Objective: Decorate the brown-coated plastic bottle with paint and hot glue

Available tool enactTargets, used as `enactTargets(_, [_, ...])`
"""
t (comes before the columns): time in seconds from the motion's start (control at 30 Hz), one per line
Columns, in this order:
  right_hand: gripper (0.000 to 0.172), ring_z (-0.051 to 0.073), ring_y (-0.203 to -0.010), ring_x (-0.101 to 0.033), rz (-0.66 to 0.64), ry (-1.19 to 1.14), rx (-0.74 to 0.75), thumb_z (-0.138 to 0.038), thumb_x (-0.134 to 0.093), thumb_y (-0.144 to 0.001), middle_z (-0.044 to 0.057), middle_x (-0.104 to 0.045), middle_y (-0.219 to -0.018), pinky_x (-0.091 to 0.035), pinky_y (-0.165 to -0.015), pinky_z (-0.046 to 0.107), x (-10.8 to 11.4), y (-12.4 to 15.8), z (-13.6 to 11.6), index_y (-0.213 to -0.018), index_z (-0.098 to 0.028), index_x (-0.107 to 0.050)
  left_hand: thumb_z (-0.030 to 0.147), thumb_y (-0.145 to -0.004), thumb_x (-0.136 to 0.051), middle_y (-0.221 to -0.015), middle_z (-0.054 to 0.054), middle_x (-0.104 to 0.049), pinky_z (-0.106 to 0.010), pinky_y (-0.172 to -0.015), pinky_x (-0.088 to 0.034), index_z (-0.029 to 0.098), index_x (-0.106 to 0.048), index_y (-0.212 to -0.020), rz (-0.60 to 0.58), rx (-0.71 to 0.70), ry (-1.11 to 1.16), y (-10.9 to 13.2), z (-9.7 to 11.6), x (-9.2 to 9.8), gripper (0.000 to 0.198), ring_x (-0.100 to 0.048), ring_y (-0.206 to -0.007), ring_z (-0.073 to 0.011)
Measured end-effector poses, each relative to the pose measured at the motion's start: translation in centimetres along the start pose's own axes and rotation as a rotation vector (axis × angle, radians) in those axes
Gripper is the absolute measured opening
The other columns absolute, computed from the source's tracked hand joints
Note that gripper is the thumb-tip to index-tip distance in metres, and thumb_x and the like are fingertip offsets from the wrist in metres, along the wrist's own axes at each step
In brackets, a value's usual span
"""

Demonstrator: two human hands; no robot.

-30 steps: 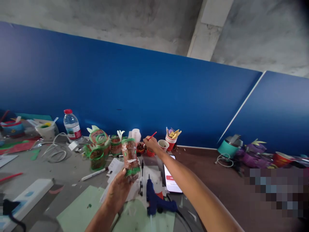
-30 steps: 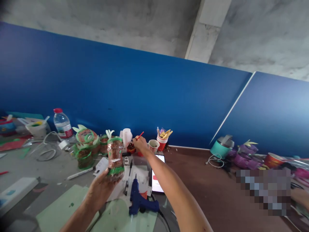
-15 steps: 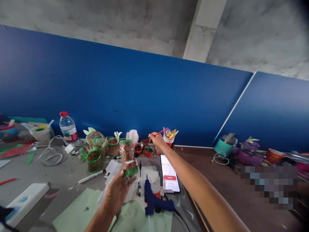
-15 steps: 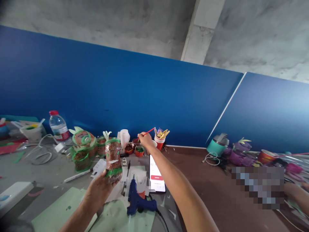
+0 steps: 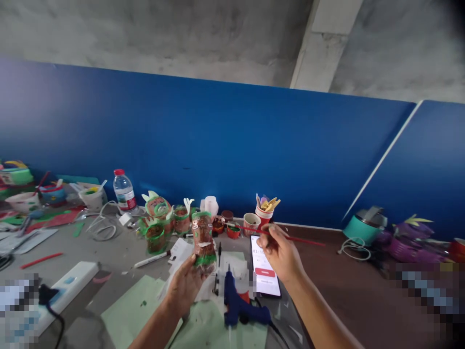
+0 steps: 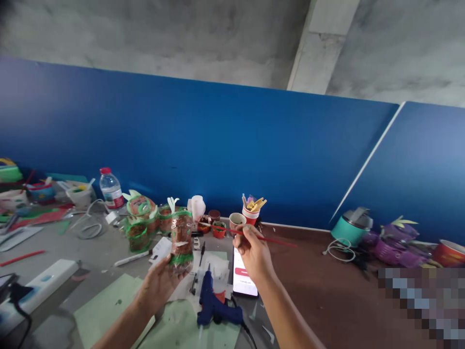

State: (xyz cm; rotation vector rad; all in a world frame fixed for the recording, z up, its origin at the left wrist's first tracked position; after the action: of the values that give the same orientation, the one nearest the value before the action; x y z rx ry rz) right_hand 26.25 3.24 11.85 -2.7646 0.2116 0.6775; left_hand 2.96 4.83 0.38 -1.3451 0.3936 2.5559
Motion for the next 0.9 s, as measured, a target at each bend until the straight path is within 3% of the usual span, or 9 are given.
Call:
enactTargets(0.2, [0.029, 0.013, -0.054, -0.056, -0.164, -0.083, -0.036, -0.045, -0.071, -0.078, 0.006, -0.071, -0.071, -0.042, -0.054, 0.026, -1.1, 3.3, -0.4, -0.092, -0.020, -0.075, 0.035, -0.074, -0.074, -0.103, -0.008, -0.077, -0.036, -0.090, -0.048, 0.017, -0.074, -0.099, -0.080, -0.027, -0.054, 0.3, 0.1, -0.8, 0.031, -0.069, -0.093, -0.0225])
enactTargets(0.4, [0.028, 0.014, -0.055, -0.056, -0.167, -0.050, -0.033, -0.047, -0.075, -0.075, 0.005, -0.067, -0.061, -0.041, -0.049, 0.023, -1.5, 3.8, -0.2, -0.081, -0.020, -0.075, 0.039, -0.073, -0.074, -0.110, -0.009, -0.075, -0.038, -0.093, -0.044, 0.018, -0.074, -0.103, -0.108, -0.085, -0.135, 0.5, 0.5, -1.3, 0.036, -0.065, -0.103, -0.0272])
enactTargets(0.53, [0.024, 0.012, -0.052, -0.051, -0.180, 0.066, -0.014, -0.044, -0.074, -0.077, 0.002, -0.060, -0.056, -0.039, -0.046, 0.022, -1.6, 4.9, 0.6, -0.078, -0.020, -0.071, 0.039, -0.076, -0.071, -0.118, -0.013, -0.071, -0.041, -0.095, -0.043, 0.018, -0.072, -0.109, -0.076, -0.135, -0.207, 0.8, 0.6, -1.1, 0.039, -0.061, -0.114, -0.0320])
enactTargets(0.7, [0.022, 0.013, -0.053, -0.052, -0.212, 0.297, 0.026, -0.042, -0.062, -0.088, 0.002, -0.061, -0.062, -0.042, -0.050, 0.025, -0.9, 5.8, 1.7, -0.089, -0.021, -0.068, 0.038, -0.072, -0.074, -0.125, -0.012, -0.068, -0.044, -0.098, -0.042, 0.021, -0.071, -0.109, 0.033, -0.179, -0.229, 0.8, 0.4, -0.3, 0.040, -0.056, -0.122, -0.0340])
enactTargets(0.9, [0.023, 0.013, -0.052, -0.054, -0.235, 0.485, 0.114, -0.041, -0.055, -0.092, 0.002, -0.063, -0.064, -0.044, -0.049, 0.024, -1.4, 6.3, 0.8, -0.087, -0.021, -0.067, 0.037, -0.074, -0.072, -0.123, -0.011, -0.069, -0.048, -0.105, -0.038, 0.019, -0.071, -0.110, -0.009, -0.243, -0.305, 1.1, 1.0, -1.6, 0.040, -0.054, -0.124, -0.0363])
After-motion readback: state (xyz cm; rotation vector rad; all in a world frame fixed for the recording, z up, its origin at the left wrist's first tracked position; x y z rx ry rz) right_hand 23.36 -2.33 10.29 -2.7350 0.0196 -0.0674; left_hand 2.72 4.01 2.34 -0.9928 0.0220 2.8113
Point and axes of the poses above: each hand's wrist, its own y-axis away from the middle knuckle, its own x-axis out of the back of the hand, z = x × y, the point moved 6 cm from there along -y, towards the middle knuckle
